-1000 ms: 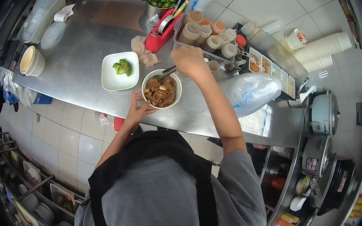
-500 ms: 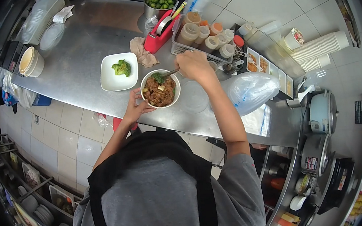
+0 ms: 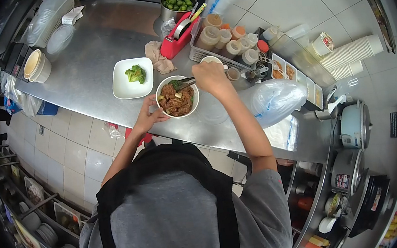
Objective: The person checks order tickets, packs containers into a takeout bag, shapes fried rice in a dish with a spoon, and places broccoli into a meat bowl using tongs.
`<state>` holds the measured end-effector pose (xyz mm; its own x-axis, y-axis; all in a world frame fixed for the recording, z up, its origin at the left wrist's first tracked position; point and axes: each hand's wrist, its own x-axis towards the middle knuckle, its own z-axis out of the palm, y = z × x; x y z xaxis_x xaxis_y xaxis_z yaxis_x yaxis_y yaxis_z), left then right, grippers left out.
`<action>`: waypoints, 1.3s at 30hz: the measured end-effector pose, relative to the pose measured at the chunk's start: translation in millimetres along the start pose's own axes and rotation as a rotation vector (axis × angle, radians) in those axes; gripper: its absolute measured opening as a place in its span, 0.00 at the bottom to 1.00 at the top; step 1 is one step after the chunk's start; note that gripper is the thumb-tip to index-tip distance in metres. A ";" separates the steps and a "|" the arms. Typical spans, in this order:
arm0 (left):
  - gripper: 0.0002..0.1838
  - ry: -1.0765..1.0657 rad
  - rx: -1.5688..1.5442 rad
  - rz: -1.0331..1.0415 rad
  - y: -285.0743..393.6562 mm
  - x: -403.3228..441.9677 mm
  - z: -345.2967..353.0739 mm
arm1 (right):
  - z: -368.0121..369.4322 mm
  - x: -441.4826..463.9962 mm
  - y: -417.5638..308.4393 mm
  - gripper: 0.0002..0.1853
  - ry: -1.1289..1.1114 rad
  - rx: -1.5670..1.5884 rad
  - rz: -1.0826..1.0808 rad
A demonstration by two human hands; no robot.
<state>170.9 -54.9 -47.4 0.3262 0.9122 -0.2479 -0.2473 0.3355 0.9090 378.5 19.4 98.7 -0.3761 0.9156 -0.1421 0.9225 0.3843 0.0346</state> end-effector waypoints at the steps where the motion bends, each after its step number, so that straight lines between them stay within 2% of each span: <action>1: 0.26 0.001 0.004 0.002 -0.8 0.6 0.2 | 5.9 2.8 -0.4 0.06 -0.020 -0.003 0.005; 7: 0.26 0.016 -0.005 -0.003 -2.3 0.2 -0.6 | 10.9 -5.1 2.9 0.08 0.005 0.060 -0.015; 11: 0.25 0.081 0.088 -0.032 12.0 -10.6 -4.1 | -19.2 -18.3 10.1 0.08 -0.017 0.088 0.024; 14: 0.25 0.188 0.232 0.163 11.3 -17.4 -36.6 | -31.2 -22.5 22.8 0.08 0.019 0.125 0.040; 17: 0.25 0.570 0.519 0.356 10.1 -15.5 -79.0 | -32.4 -15.1 32.9 0.09 -0.106 0.203 0.057; 19: 0.24 0.848 0.713 0.449 -0.2 -1.9 -103.3 | -24.6 -5.4 50.4 0.09 -0.156 0.362 0.065; 22: 0.23 0.791 0.372 0.089 13.7 10.5 -107.3 | -14.8 2.3 64.2 0.09 -0.238 0.569 0.042; 24: 0.24 0.593 0.127 0.030 11.4 22.2 -116.0 | -10.6 6.4 70.2 0.09 -0.261 0.706 -0.039; 25: 0.24 0.494 0.007 0.002 9.4 24.6 -120.6 | -13.5 7.2 74.1 0.09 -0.297 0.775 -0.012; 27: 0.26 0.450 -0.050 0.006 5.9 24.0 -116.7 | -22.8 4.7 75.7 0.09 -0.371 0.918 0.045; 31: 0.30 0.460 -0.259 0.013 14.9 3.5 -83.1 | -34.9 11.4 51.2 0.09 -0.351 1.011 0.085; 32: 0.31 0.445 -0.307 0.026 15.8 -0.2 -78.0 | -21.4 23.4 50.1 0.09 -0.349 1.039 -0.003; 37: 0.28 0.406 -0.445 -0.029 4.8 -0.8 -74.1 | 19.6 79.0 -9.3 0.10 -0.386 1.128 -0.116; 39: 0.26 0.395 -0.460 -0.015 2.4 -0.3 -73.9 | 50.5 104.9 -15.5 0.10 -0.426 1.019 -0.143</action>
<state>102.8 -37.0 -69.9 -0.0086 0.8955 -0.4449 -0.6430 0.3358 0.6883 329.0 103.6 33.3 -0.6047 0.6801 -0.4144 0.5857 0.0272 -0.8101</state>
